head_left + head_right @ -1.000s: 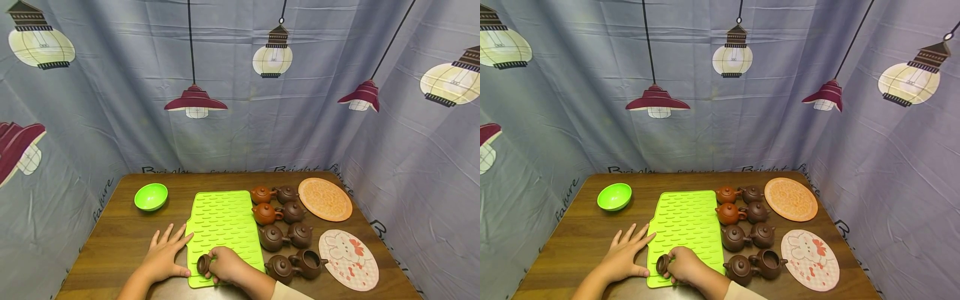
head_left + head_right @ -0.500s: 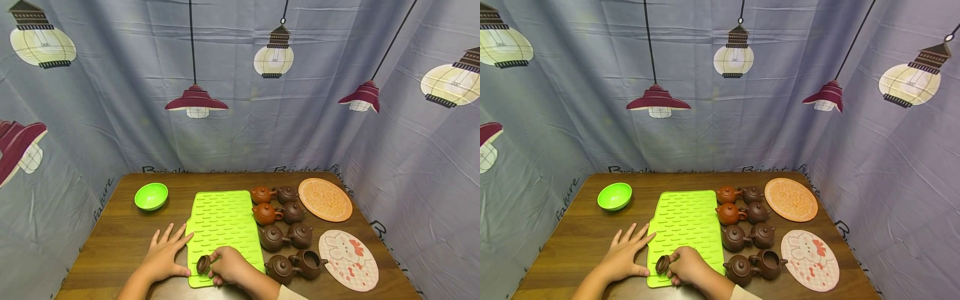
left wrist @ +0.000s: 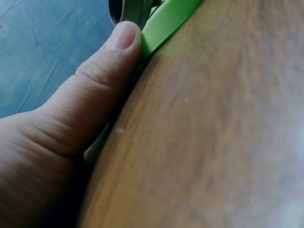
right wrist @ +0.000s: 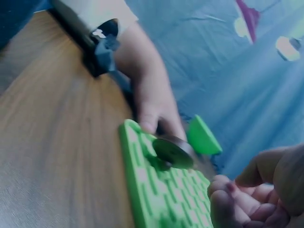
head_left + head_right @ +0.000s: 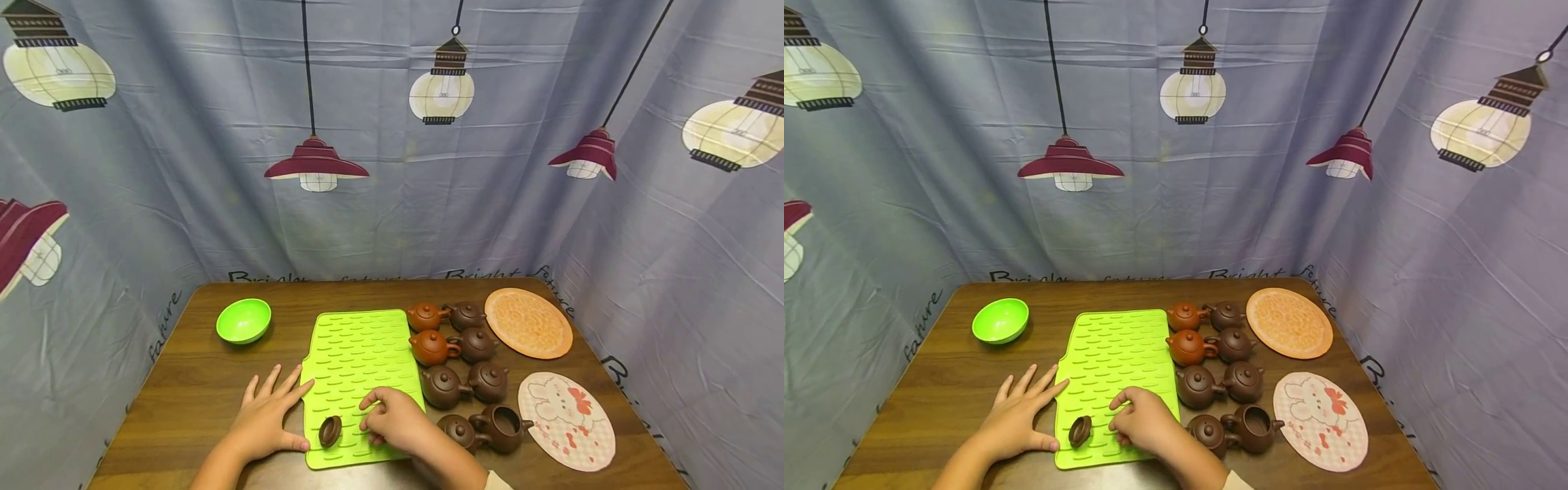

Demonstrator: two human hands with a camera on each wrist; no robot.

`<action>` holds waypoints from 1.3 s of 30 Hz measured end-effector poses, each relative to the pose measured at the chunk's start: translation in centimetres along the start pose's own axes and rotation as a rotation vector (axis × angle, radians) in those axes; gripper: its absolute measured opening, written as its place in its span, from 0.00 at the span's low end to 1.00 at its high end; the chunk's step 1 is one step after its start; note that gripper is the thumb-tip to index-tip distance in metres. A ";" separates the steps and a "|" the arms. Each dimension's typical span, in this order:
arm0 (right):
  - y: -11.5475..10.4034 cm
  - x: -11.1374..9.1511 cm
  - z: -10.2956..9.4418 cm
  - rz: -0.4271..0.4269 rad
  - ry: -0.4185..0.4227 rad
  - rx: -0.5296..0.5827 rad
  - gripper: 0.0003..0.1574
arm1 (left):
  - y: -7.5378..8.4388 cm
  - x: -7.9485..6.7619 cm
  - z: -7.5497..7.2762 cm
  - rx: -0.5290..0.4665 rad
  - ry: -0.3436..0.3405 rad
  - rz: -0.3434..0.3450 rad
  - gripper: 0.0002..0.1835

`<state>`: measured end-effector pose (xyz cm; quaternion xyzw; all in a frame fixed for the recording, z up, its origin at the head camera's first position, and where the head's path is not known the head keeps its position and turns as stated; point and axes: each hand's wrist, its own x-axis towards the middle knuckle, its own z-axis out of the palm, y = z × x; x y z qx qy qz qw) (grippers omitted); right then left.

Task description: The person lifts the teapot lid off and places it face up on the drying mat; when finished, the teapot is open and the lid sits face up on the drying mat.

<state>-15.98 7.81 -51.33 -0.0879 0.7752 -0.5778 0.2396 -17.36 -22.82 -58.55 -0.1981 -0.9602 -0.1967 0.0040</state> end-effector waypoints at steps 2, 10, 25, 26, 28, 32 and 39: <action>-0.1 -0.3 -0.7 -0.036 0.009 -0.043 0.15 | -0.1 -0.1 0.1 -0.001 0.002 -0.002 0.67; -0.4 -2.0 -3.8 -0.107 0.093 -0.171 0.14 | -0.3 -0.2 0.4 -0.017 0.002 -0.005 0.66; 1.5 -6.2 -9.8 -0.098 0.270 -0.307 0.12 | 0.1 -0.1 0.0 0.002 -0.024 -0.015 0.67; 1.6 -6.5 -10.1 -0.090 0.281 -0.323 0.12 | 0.0 -0.1 0.0 0.001 -0.023 -0.014 0.67; 1.9 -7.0 -10.7 -0.077 0.305 -0.373 0.13 | 0.0 0.0 0.1 -0.001 -0.020 -0.012 0.67; 2.3 -7.7 -11.7 -0.069 0.313 -0.495 0.15 | -0.2 0.1 0.2 -0.004 -0.021 -0.013 0.67; 2.6 -8.6 -12.3 -0.136 0.250 -0.632 0.17 | -0.2 0.2 0.0 -0.006 -0.013 -0.012 0.68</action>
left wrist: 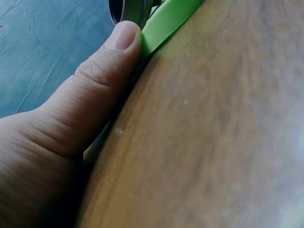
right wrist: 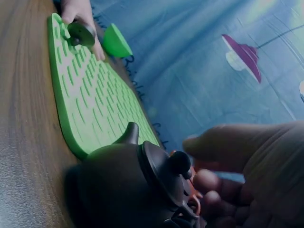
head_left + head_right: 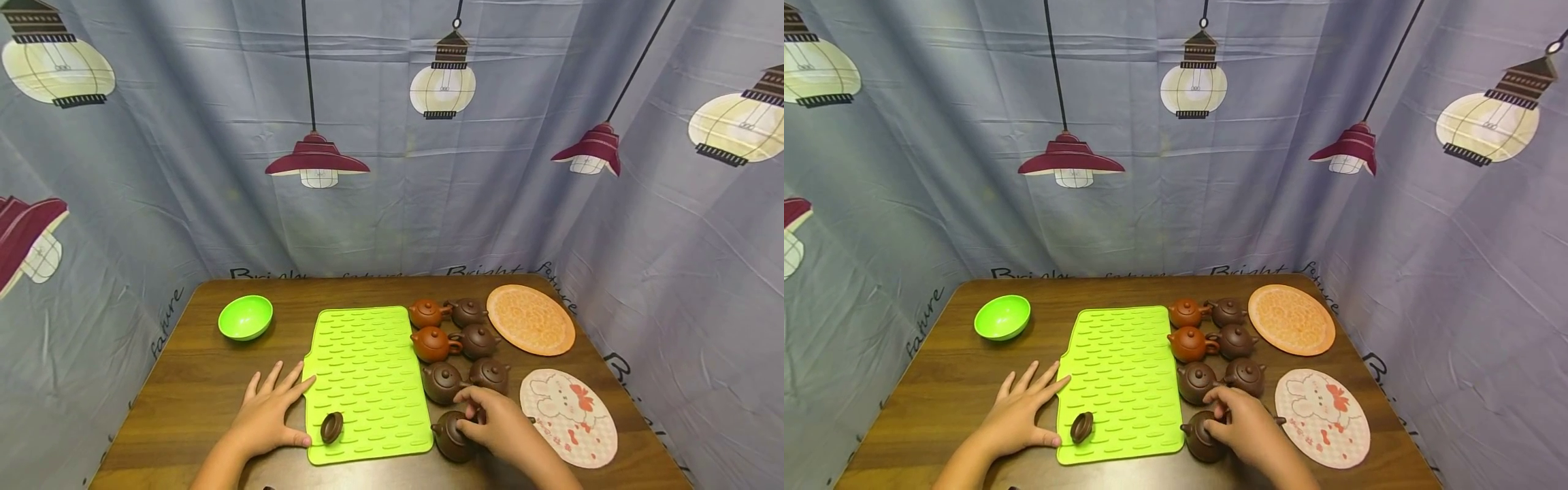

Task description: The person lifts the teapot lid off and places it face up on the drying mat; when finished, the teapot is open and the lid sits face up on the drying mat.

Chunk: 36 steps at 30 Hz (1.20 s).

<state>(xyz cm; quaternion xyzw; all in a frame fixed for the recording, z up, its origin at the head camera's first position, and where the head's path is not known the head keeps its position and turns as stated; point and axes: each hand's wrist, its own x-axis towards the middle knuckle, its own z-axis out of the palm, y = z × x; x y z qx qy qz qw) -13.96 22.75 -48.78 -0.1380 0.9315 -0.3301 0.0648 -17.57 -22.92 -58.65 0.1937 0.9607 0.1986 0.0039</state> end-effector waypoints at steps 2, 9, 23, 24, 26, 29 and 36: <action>0.1 -0.2 0.0 -0.010 -0.009 -0.031 0.15 | 0.0 -0.1 0.0 -0.003 0.002 -0.001 0.67; 0.4 -0.5 0.0 -0.067 -0.039 -0.045 0.12 | -0.1 -0.2 0.0 0.009 -0.014 -0.015 0.68; 0.0 -0.6 0.6 0.000 -0.020 -0.064 0.15 | -0.3 0.0 0.0 0.003 0.018 0.013 0.66; 0.0 -0.6 0.6 0.002 -0.017 -0.061 0.15 | -0.3 0.0 -0.1 0.001 0.021 0.016 0.66; -0.1 -0.7 0.6 0.004 -0.018 -0.056 0.14 | -0.3 0.0 -0.1 -0.006 0.022 0.017 0.66; -0.1 -0.8 0.4 0.010 -0.024 -0.046 0.13 | -0.3 -0.1 0.0 -0.010 0.021 0.016 0.66; 0.4 -0.9 -0.1 0.021 -0.039 0.051 0.08 | 0.0 -0.1 0.0 0.005 0.013 0.019 0.66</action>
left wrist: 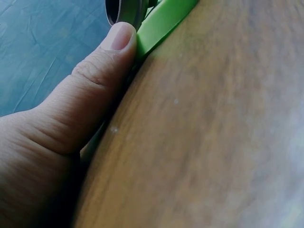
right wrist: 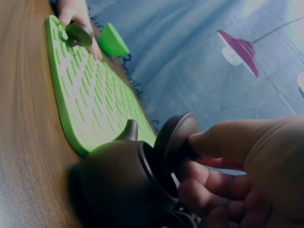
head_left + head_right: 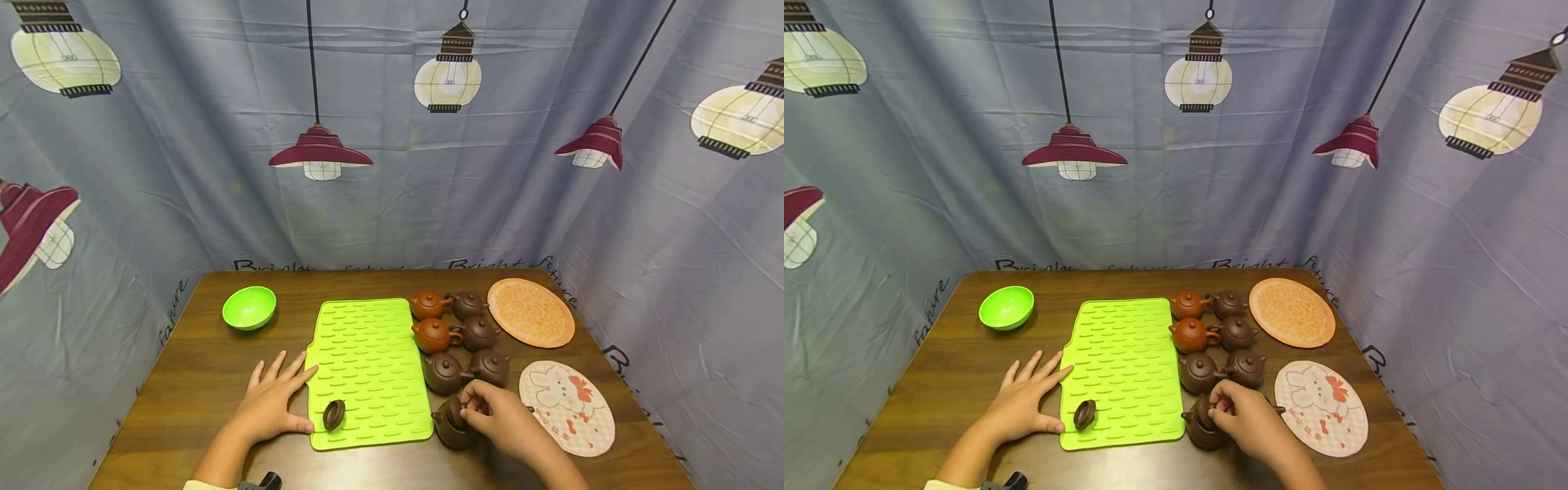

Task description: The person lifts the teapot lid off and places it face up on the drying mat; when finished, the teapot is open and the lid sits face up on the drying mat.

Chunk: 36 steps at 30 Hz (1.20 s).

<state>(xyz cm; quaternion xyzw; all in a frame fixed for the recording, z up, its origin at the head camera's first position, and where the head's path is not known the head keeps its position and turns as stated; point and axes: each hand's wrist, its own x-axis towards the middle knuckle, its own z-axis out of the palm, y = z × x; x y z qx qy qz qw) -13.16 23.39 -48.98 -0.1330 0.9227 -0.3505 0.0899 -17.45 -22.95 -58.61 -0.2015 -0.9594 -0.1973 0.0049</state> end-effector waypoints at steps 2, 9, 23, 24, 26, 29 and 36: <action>0.1 0.1 0.0 0.011 -0.010 0.040 0.09 | 0.0 0.1 -0.1 0.005 -0.013 -0.009 0.67; 0.2 0.5 0.4 0.058 -0.077 0.385 0.14 | 0.0 0.3 0.0 0.006 -0.006 -0.002 0.66; -1.9 2.8 3.4 0.032 -0.225 1.204 0.05 | -0.1 0.2 -0.1 0.011 -0.024 -0.009 0.66; -2.1 3.0 3.6 0.034 -0.225 1.229 0.05 | -0.1 0.2 -0.1 0.010 -0.025 -0.011 0.66; -2.5 3.5 4.2 0.055 -0.218 1.259 0.05 | -0.1 0.1 -0.3 0.004 -0.028 -0.014 0.66; -3.3 4.1 5.0 0.082 -0.205 1.267 0.08 | 0.0 0.0 -0.5 0.000 -0.038 -0.026 0.67; -4.9 5.0 6.6 0.181 -0.130 1.184 0.16 | 0.1 0.0 -0.2 -0.001 -0.026 -0.013 0.66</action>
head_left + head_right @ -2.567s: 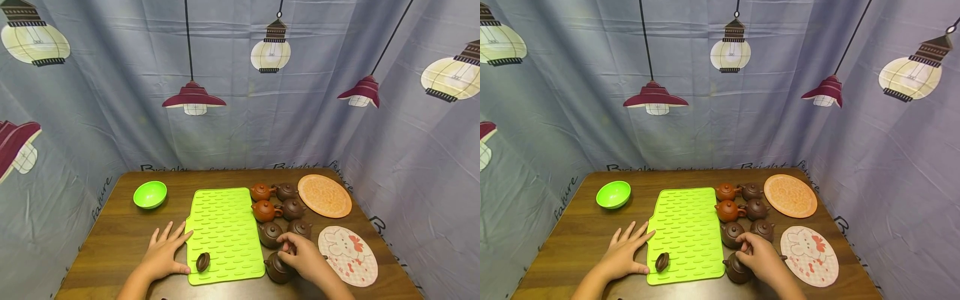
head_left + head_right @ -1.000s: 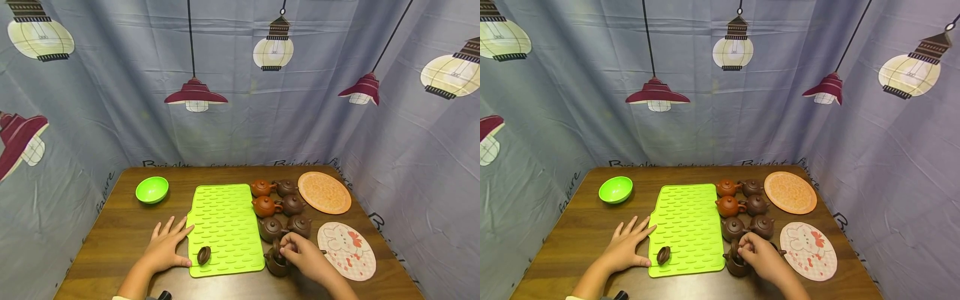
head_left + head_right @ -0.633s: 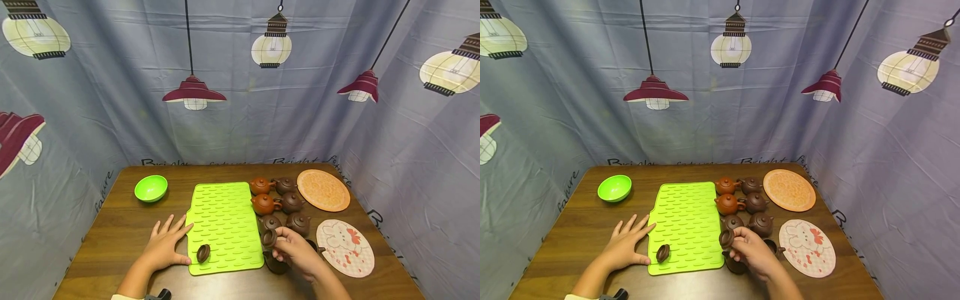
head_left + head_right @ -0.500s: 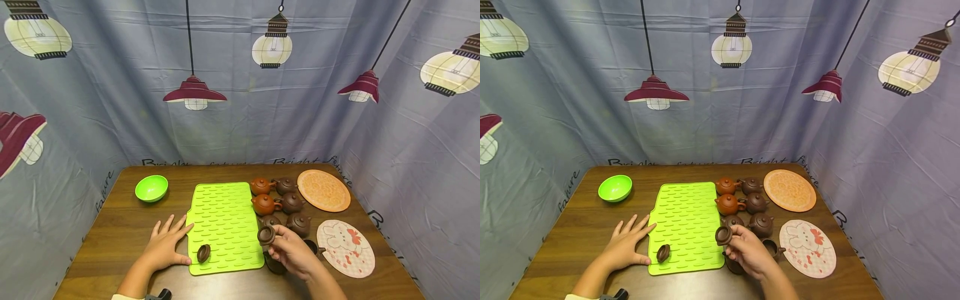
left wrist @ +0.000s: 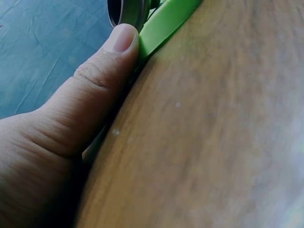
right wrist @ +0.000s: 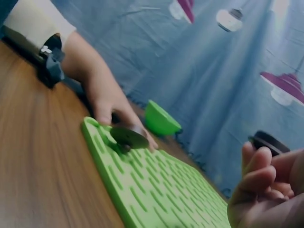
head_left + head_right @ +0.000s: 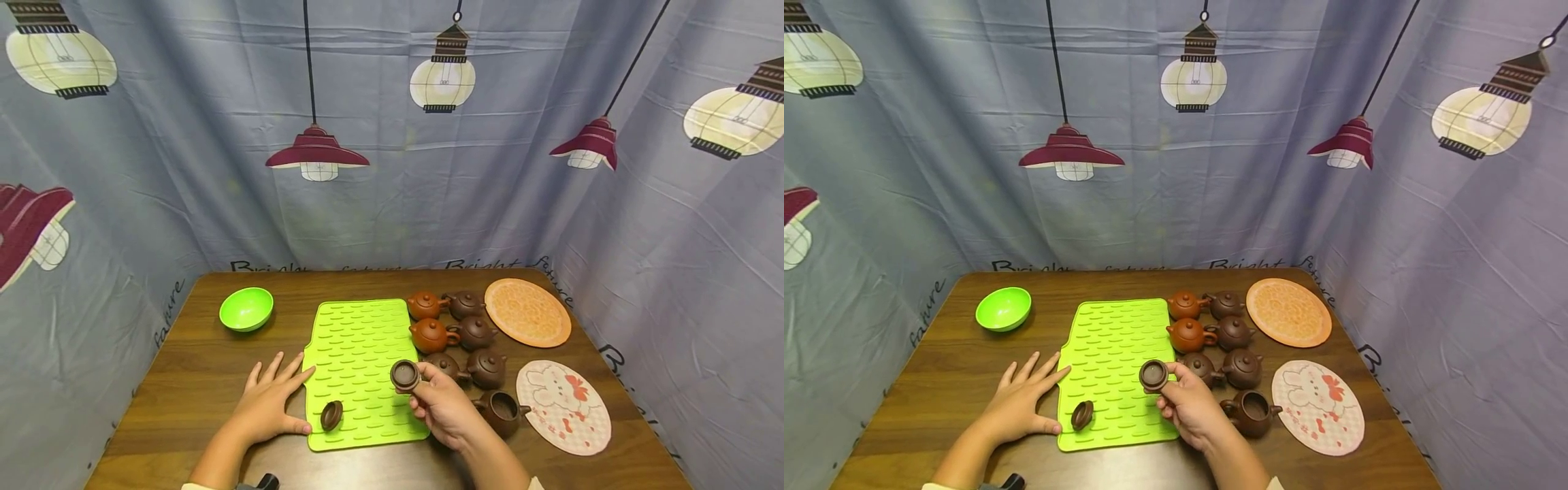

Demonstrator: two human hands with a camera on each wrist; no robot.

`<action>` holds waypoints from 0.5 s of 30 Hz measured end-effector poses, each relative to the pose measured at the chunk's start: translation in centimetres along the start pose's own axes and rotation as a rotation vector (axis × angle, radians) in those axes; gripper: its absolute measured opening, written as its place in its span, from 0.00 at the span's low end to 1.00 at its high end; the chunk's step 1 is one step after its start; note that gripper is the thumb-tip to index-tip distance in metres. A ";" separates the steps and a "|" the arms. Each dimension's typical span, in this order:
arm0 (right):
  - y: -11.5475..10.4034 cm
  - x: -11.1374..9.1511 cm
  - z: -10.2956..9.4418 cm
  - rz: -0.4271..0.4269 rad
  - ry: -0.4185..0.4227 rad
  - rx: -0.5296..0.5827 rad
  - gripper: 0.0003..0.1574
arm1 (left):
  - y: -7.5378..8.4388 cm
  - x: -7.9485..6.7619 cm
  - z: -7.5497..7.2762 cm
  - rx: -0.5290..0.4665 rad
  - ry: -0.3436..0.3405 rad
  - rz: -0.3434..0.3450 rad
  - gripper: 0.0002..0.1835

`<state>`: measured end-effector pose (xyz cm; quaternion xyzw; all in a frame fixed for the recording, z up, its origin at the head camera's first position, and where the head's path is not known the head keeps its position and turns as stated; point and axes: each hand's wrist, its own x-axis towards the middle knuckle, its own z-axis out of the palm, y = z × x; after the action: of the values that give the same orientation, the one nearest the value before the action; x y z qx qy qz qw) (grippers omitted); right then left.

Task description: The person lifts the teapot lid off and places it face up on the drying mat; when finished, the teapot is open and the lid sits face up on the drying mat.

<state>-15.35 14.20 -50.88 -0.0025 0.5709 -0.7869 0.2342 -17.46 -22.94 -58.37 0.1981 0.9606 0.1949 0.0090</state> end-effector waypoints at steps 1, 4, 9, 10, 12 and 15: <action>0.1 0.2 0.3 0.002 0.019 -0.015 0.17 | 0.0 0.0 0.0 0.000 -0.001 -0.002 0.66; 0.5 0.6 1.2 0.005 0.072 -0.052 0.18 | -0.1 0.1 0.1 -0.004 0.010 0.003 0.66; 1.3 1.1 2.5 0.020 0.110 -0.098 0.14 | -0.2 0.1 0.1 0.006 0.002 -0.002 0.67; 1.5 1.2 2.7 0.022 0.112 -0.111 0.14 | -0.2 0.1 0.2 0.005 -0.003 -0.004 0.67; 1.9 1.3 3.0 0.028 0.113 -0.144 0.14 | -0.3 0.1 0.2 0.001 -0.008 -0.003 0.67; 2.6 1.4 3.2 0.014 0.111 -0.205 0.15 | -0.3 0.1 0.3 -0.016 0.003 0.007 0.66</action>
<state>-14.81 10.14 -52.49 0.0211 0.6604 -0.7217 0.2064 -17.64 -23.01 -58.76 0.2009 0.9583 0.2030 0.0085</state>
